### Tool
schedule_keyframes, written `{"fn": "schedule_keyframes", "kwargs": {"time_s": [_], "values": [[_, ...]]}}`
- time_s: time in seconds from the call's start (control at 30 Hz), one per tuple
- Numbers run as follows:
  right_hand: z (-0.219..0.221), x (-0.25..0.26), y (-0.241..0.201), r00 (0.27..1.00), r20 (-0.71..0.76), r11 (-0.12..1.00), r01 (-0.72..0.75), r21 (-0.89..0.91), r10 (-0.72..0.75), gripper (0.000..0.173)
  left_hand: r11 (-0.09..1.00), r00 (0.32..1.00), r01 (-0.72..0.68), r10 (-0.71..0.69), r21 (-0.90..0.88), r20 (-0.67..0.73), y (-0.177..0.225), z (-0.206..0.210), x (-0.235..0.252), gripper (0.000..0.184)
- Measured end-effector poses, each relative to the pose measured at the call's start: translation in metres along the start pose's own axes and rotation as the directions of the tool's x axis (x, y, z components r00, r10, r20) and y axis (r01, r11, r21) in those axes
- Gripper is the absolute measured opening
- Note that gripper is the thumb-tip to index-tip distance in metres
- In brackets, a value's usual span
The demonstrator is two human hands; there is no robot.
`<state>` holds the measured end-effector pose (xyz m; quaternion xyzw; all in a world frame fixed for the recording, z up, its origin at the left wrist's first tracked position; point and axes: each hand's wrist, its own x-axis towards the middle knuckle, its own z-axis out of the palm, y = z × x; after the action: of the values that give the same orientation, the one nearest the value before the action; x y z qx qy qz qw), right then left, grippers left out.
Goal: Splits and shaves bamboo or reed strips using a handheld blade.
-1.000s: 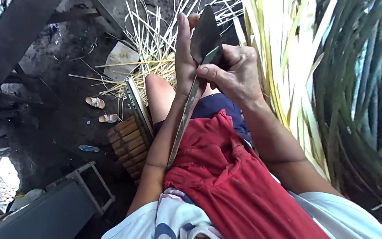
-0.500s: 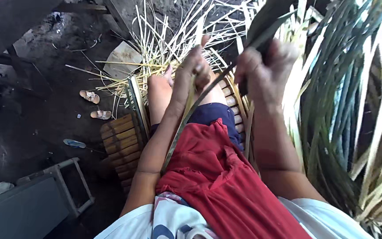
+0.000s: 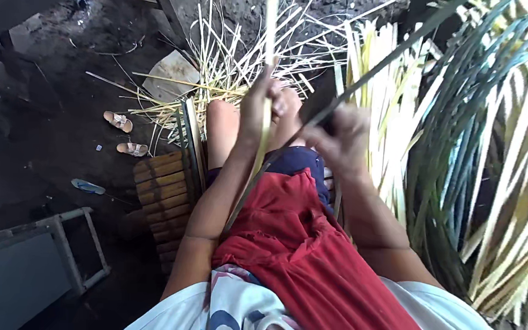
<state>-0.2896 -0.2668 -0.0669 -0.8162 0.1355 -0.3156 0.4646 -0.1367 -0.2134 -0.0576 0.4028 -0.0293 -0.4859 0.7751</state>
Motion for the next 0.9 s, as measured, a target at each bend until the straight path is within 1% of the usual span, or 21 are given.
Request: {"fn": "schedule_keyframes", "kwargs": {"time_s": [0.07, 0.1, 0.13, 0.17, 0.2, 0.23, 0.3, 0.33, 0.37, 0.4, 0.47, 0.5, 0.53, 0.57, 0.63, 0.7, 0.77, 0.8, 0.83, 0.87, 0.9], "values": [[0.029, -0.02, -0.013, 0.979, 0.138, 0.988, 0.154, -0.001, -0.152, 0.037, 0.992, 0.991, 0.032, -0.048, -0.124, -0.123, 0.008, -0.018, 0.017, 0.03], [0.038, -0.023, -0.012, 0.962, 0.175, 0.977, 0.214, -0.009, -0.209, 0.042, 0.99, 0.993, 0.043, -0.057, -0.133, -0.103, 0.009, -0.025, 0.021, 0.029], [0.039, -0.021, -0.009, 0.956, 0.197, 0.973, 0.228, -0.03, -0.218, 0.045, 0.993, 0.998, 0.055, -0.059, -0.1, -0.032, 0.008, -0.028, 0.019, 0.029], [0.035, -0.014, -0.004, 0.963, 0.199, 0.98, 0.193, -0.041, -0.181, 0.044, 0.997, 0.997, 0.054, -0.05, -0.061, 0.066, 0.007, -0.028, 0.013, 0.031], [0.025, -0.002, 0.002, 0.978, 0.181, 0.994, 0.109, -0.018, -0.104, 0.038, 0.999, 0.984, 0.038, -0.035, -0.011, 0.175, 0.005, -0.025, 0.005, 0.032], [0.014, 0.013, 0.012, 0.992, 0.121, 0.999, 0.012, 0.04, -0.017, 0.033, 0.998, 0.962, -0.002, -0.014, 0.056, 0.274, 0.003, -0.023, -0.004, 0.032], [-0.006, 0.039, 0.028, 0.989, -0.065, 0.987, -0.128, 0.094, 0.134, 0.023, 0.976, 0.938, -0.089, 0.015, 0.2, 0.348, -0.001, -0.018, -0.018, 0.032], [-0.01, 0.045, 0.03, 0.983, -0.123, 0.988, -0.129, 0.086, 0.139, 0.025, 0.971, 0.943, -0.099, 0.021, 0.218, 0.333, -0.002, -0.017, -0.02, 0.03], [-0.006, 0.044, 0.026, 0.983, -0.133, 0.99, -0.115, 0.084, 0.126, 0.024, 0.977, 0.962, -0.086, 0.031, 0.196, 0.27, -0.001, -0.017, -0.02, 0.028], [0.003, 0.034, 0.016, 0.99, -0.096, 0.992, -0.097, 0.078, 0.105, 0.022, 0.986, 0.983, -0.073, 0.046, 0.148, 0.177, 0.001, -0.018, -0.016, 0.026], [0.027, -0.006, -0.007, 0.995, 0.095, 0.999, -0.013, 0.037, 0.01, 0.03, 0.999, 0.999, -0.034, 0.033, -0.026, -0.02, 0.007, -0.033, 0.0, 0.026], [0.042, -0.022, -0.014, 0.984, 0.161, 0.997, 0.074, 0.031, -0.078, 0.035, 0.993, 0.995, -0.027, 0.016, -0.119, -0.097, 0.011, -0.043, 0.008, 0.025], [0.055, -0.034, -0.016, 0.966, 0.202, 0.987, 0.162, 0.02, -0.163, 0.042, 0.981, 0.992, -0.032, 0.008, -0.19, -0.128, 0.014, -0.054, 0.014, 0.025], [0.062, -0.04, -0.014, 0.949, 0.233, 0.976, 0.215, 0.018, -0.214, 0.045, 0.975, 0.992, -0.037, 0.009, -0.218, -0.127, 0.014, -0.06, 0.015, 0.027], [0.058, -0.029, -0.006, 0.959, 0.226, 0.984, 0.179, -0.016, -0.171, 0.045, 0.988, 1.0, -0.015, 0.016, -0.153, 0.006, 0.013, -0.059, 0.008, 0.029], [0.035, 0.006, 0.007, 0.991, 0.129, 0.999, 0.034, -0.003, -0.033, 0.041, 0.999, 0.978, -0.036, 0.031, 0.02, 0.205, 0.009, -0.05, -0.006, 0.027], [0.015, 0.04, 0.027, 0.995, -0.068, 0.998, -0.07, 0.008, 0.07, 0.039, 0.985, 0.951, -0.109, 0.065, 0.132, 0.301, 0.006, -0.04, -0.018, 0.028], [0.01, 0.048, 0.03, 0.99, -0.117, 0.997, -0.077, 0.005, 0.077, 0.04, 0.982, 0.954, -0.123, 0.076, 0.147, 0.289, 0.005, -0.037, -0.019, 0.03], [0.012, 0.048, 0.026, 0.99, -0.118, 0.997, -0.076, 0.001, 0.076, 0.039, 0.983, 0.966, -0.119, 0.082, 0.138, 0.247, 0.005, -0.036, -0.017, 0.029], [0.019, 0.038, 0.017, 0.994, -0.075, 0.997, -0.077, -0.014, 0.076, 0.036, 0.99, 0.978, -0.097, 0.075, 0.107, 0.197, 0.006, -0.037, -0.014, 0.026], [0.028, 0.02, 0.005, 0.998, 0.015, 0.997, -0.066, -0.043, 0.067, 0.039, 0.997, 0.989, -0.054, 0.046, 0.056, 0.142, 0.008, -0.04, -0.01, 0.025]]}}
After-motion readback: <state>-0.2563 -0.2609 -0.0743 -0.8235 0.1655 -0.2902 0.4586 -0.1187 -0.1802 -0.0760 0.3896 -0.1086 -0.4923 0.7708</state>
